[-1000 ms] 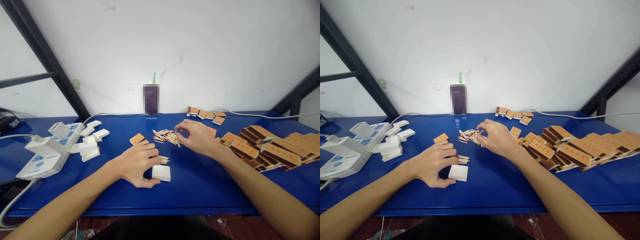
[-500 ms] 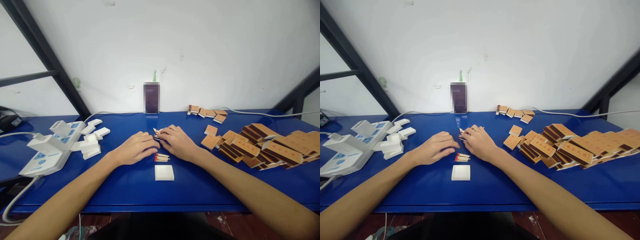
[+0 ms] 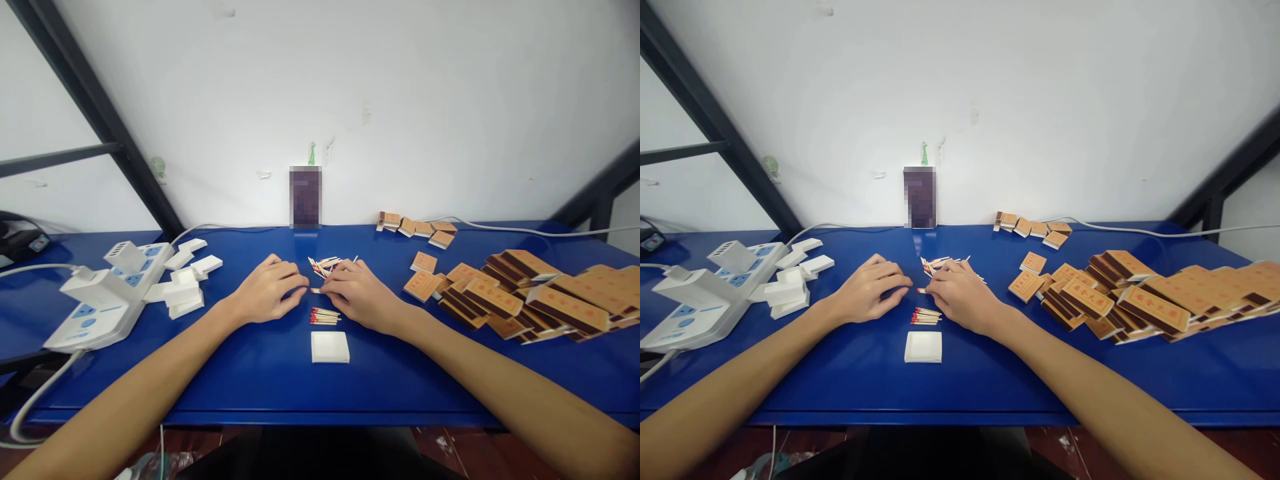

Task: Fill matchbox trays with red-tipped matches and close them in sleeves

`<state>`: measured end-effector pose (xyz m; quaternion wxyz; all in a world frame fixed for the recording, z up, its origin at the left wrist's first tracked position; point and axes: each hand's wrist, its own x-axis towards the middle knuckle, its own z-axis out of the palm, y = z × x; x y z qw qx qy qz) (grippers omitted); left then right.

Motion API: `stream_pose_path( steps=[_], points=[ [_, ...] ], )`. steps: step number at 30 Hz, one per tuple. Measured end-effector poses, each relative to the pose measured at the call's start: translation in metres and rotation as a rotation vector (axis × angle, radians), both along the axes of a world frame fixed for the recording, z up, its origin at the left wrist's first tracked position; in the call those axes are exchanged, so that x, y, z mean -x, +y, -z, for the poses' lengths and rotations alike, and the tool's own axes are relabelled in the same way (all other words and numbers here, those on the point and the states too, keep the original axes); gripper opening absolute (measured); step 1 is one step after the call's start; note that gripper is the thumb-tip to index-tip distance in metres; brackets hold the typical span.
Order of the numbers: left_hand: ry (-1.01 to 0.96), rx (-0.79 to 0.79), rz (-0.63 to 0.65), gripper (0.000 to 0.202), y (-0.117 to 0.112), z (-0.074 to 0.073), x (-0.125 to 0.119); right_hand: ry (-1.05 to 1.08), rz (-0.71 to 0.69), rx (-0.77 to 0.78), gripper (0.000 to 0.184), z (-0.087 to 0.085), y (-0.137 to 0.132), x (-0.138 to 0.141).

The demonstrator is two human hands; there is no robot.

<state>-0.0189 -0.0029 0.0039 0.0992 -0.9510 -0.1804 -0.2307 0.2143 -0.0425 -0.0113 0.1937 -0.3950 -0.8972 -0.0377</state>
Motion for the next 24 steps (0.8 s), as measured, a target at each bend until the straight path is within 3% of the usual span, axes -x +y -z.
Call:
stream_pose_path(
  steps=[4,13,20,24],
  points=[
    [-0.076,0.022,-0.055,0.02,-0.003,0.002,-0.005,0.069,-0.008,0.023,0.02,0.001,-0.001,-0.003],
    [-0.184,0.206,0.014,0.011,-0.011,0.005,-0.012,0.05,0.01,0.028,0.021,-0.002,-0.002,-0.006],
    [-0.147,0.223,0.011,0.013,-0.012,0.004,-0.012,0.03,0.1,0.037,0.023,-0.007,-0.003,-0.01],
    [-0.05,0.233,-0.035,0.019,-0.011,0.006,-0.012,0.035,0.056,0.063,0.026,-0.007,-0.004,-0.011]
  ],
)
